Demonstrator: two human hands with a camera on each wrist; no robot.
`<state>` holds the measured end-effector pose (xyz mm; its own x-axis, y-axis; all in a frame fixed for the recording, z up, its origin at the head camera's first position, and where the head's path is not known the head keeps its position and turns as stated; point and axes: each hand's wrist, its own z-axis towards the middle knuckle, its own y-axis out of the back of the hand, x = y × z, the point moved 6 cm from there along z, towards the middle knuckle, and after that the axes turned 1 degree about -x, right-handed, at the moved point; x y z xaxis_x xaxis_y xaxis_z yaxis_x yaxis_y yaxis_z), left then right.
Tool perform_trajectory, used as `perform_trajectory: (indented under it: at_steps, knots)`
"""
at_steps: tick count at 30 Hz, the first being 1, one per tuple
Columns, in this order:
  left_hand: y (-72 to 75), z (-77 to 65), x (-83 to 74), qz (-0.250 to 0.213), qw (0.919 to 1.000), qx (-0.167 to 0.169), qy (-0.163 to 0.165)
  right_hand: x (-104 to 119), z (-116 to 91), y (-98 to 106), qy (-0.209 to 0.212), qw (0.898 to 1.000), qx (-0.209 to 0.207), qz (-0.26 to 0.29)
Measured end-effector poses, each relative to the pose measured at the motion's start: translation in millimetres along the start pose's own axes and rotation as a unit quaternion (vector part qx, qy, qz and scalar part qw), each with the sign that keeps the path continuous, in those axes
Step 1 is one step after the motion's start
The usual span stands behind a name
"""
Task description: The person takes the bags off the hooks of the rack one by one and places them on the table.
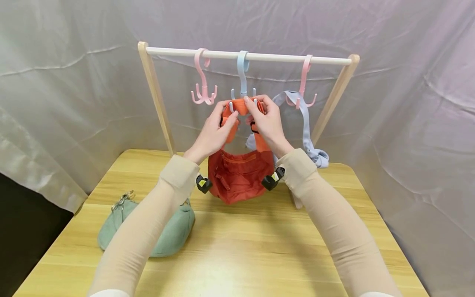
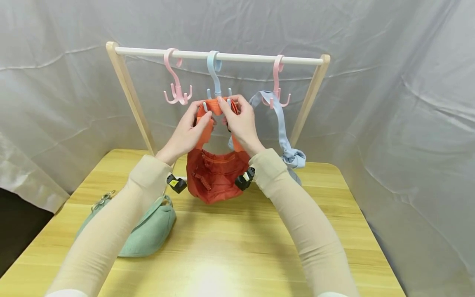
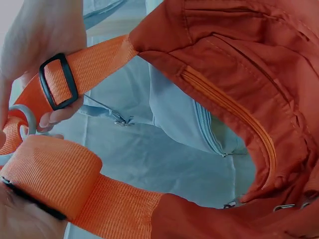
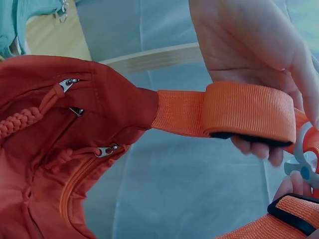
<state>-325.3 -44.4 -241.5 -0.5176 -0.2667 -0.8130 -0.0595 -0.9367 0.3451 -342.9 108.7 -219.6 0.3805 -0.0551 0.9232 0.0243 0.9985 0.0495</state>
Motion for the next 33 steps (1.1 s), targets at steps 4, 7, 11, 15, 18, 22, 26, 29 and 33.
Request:
perform_trajectory:
  at_steps: [4, 7, 11, 15, 18, 22, 26, 29, 33]
  knots:
    - [0.4, 2.0, -2.2, -0.005, 0.9999, -0.007, 0.006, -2, 0, -1, -0.008, 1.0, -0.002, 0.014]
    - [2.2, 4.0, -3.5, -0.007, 0.9998, -0.013, 0.012, -2, 0, 0, -0.006, 1.0, -0.004, 0.022]
    - [6.9, 6.4, -6.7, -0.005, 0.9997, -0.013, 0.021, -3, 1, 1, -0.009, 1.0, -0.003, 0.024]
    - [12.1, 8.4, -11.3, -0.002, 0.9993, -0.004, 0.038, -4, 2, -1, -0.019, 0.999, 0.005, 0.028]
    - [15.0, 10.8, -13.8, -0.012, 0.9985, 0.004, 0.053, -5, 2, -3, -0.035, 0.999, 0.013, 0.037]
    - [18.4, 13.2, -17.0, -0.022, 0.997, 0.01, 0.073, -6, 1, -4, -0.049, 0.998, 0.018, 0.045]
    - [22.5, 14.0, -21.0, -0.007, 0.9969, 0.002, 0.078, -6, 2, -5, -0.053, 0.997, 0.026, 0.048]
    - [25.1, 14.2, -23.7, 0.01, 0.9971, -0.006, 0.075, -7, 1, -6, -0.061, 0.996, 0.034, 0.052]
    - [27.6, 14.9, -26.9, 0.021, 0.9972, -0.014, 0.07, -8, 0, -7, -0.069, 0.995, 0.04, 0.057]
